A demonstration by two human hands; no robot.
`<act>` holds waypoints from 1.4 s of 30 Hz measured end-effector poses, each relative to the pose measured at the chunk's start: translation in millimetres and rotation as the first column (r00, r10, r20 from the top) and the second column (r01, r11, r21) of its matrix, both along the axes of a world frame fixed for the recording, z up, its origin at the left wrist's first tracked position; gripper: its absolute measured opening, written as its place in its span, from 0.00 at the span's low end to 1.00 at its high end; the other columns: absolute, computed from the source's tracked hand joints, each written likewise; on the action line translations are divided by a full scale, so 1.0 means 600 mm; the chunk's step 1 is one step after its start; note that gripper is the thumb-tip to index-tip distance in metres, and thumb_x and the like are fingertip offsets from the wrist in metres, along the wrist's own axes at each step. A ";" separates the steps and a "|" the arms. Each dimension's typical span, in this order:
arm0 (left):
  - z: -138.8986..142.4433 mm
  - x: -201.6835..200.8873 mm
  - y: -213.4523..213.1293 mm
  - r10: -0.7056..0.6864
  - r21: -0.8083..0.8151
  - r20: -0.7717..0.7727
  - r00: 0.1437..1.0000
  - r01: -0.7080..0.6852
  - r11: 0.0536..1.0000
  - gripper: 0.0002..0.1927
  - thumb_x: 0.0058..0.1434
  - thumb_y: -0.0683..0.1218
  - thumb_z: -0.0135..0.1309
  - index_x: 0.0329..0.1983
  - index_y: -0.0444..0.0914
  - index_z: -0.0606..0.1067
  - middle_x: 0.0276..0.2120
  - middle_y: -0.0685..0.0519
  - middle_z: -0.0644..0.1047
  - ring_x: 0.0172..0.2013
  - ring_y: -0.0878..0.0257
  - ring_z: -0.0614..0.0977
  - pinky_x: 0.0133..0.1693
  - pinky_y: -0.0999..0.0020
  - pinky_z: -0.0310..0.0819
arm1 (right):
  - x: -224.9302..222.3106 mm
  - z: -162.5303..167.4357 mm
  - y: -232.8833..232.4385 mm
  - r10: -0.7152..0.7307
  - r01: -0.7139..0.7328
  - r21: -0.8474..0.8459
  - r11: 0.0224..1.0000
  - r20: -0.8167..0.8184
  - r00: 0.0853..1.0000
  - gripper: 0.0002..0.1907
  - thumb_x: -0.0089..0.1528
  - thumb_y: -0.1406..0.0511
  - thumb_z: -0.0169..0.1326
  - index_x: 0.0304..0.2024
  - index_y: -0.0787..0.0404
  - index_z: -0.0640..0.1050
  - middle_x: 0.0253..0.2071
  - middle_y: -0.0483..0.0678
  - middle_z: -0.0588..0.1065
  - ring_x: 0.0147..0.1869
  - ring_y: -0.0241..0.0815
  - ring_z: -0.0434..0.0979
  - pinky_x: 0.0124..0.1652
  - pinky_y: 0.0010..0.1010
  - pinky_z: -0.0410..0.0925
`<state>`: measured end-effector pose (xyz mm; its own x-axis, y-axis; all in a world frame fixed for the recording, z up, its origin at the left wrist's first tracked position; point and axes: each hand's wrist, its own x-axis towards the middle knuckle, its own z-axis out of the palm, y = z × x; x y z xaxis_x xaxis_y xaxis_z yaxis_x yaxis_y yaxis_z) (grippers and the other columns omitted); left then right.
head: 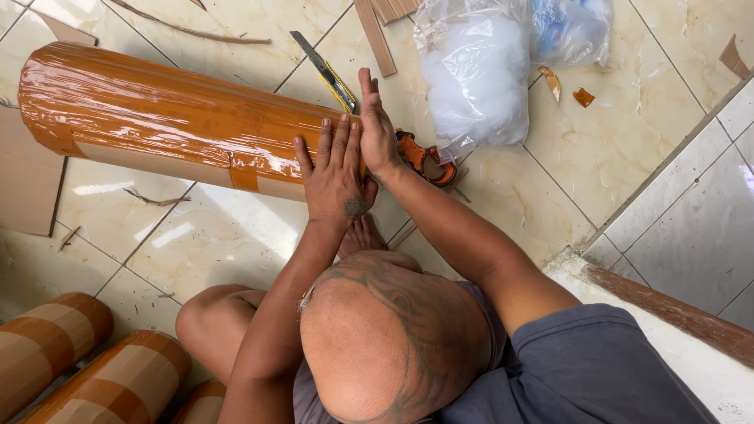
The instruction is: The person sits on the floor and wraps a cylindrical cardboard tube with orange packing tape using a handheld tape dispenser. They rotate the tube and apply multiple layers of tape along its length, smoothing the tape with their hands.
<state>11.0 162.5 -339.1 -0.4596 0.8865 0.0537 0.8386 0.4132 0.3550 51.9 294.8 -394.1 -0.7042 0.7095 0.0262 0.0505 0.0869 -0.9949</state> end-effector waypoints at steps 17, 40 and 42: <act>-0.058 -0.039 -0.113 0.555 0.294 0.766 0.323 -0.945 0.143 0.54 0.66 0.62 0.57 0.79 0.33 0.40 0.78 0.32 0.45 0.78 0.40 0.47 0.74 0.50 0.37 | -0.019 -0.026 -0.022 0.146 -0.146 0.013 0.989 -0.171 0.974 0.24 0.69 0.60 0.37 0.54 0.70 0.76 0.65 0.60 0.71 0.75 0.55 0.64 0.74 0.42 0.56; -0.048 -0.069 -0.325 0.418 0.061 0.893 0.165 -0.966 0.249 0.62 0.56 0.52 0.67 0.79 0.36 0.36 0.72 0.36 0.61 0.68 0.48 0.68 0.66 0.59 0.63 | -0.085 -0.023 -0.058 0.152 -0.295 0.424 0.857 0.338 0.929 0.12 0.63 0.66 0.62 0.48 0.65 0.81 0.49 0.56 0.79 0.50 0.50 0.80 0.49 0.36 0.73; -0.042 -0.068 -0.325 0.384 0.047 0.912 0.147 -0.965 0.258 0.62 0.56 0.52 0.66 0.80 0.37 0.35 0.72 0.37 0.62 0.67 0.48 0.69 0.66 0.60 0.64 | -0.127 -0.041 0.036 -0.106 -0.135 0.636 0.760 0.326 0.939 0.14 0.67 0.68 0.60 0.54 0.66 0.78 0.55 0.58 0.76 0.61 0.57 0.74 0.61 0.42 0.66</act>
<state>-29.8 -32.4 -364.3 -0.9348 0.0050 -0.3551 -0.3523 0.1139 0.9289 -24.1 316.6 -418.8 -0.7656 0.5970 0.2398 0.3494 0.6988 -0.6242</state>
